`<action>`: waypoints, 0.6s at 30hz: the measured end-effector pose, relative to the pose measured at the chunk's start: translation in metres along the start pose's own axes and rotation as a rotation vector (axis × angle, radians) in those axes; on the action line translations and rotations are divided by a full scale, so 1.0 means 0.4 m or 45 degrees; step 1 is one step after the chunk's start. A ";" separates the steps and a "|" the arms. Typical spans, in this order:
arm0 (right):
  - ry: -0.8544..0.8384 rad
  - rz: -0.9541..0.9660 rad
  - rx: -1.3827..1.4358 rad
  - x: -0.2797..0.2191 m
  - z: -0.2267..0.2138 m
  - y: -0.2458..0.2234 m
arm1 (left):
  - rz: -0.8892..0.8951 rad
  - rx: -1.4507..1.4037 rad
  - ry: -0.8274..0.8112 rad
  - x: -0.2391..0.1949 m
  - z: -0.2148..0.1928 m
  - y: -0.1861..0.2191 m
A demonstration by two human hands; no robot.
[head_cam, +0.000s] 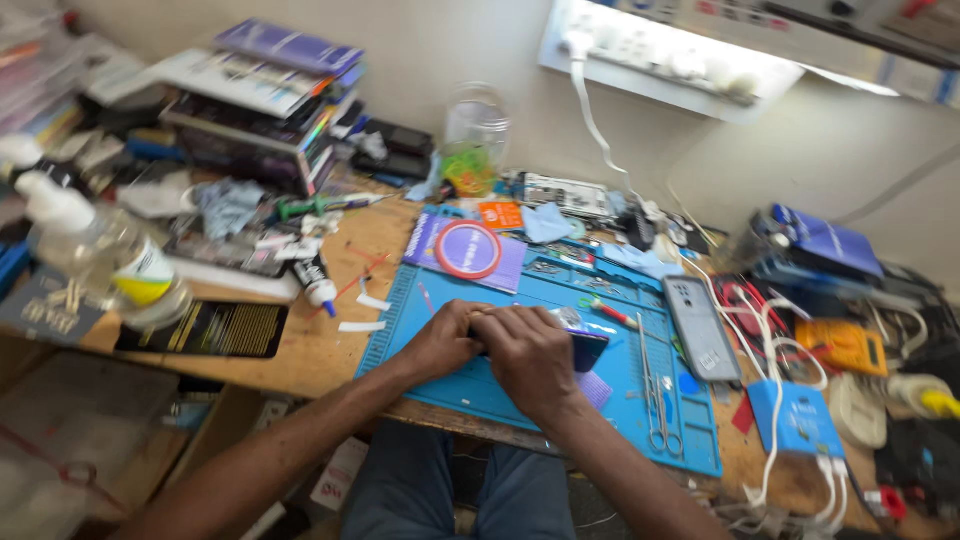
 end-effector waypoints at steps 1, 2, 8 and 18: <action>-0.029 -0.057 0.000 0.001 0.006 -0.015 | 0.027 -0.017 0.016 -0.002 0.000 0.010; -0.038 -0.109 -0.015 0.005 0.013 -0.027 | 0.069 -0.024 0.015 0.001 -0.003 0.024; 0.331 0.256 0.259 -0.046 -0.132 0.137 | -0.394 -0.202 -0.049 0.003 0.030 -0.041; -0.008 1.181 0.382 -0.417 -0.133 0.441 | -0.313 -0.391 -0.196 0.143 0.041 -0.022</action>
Point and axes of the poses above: each hand's wrist, its own x-axis towards the middle knuckle, its own z-axis out of the palm, y = z × x, the point moved 9 cm from there along x, towards the middle knuckle, and after that the axes turned 4 degrees about y, right-handed, at the moved point
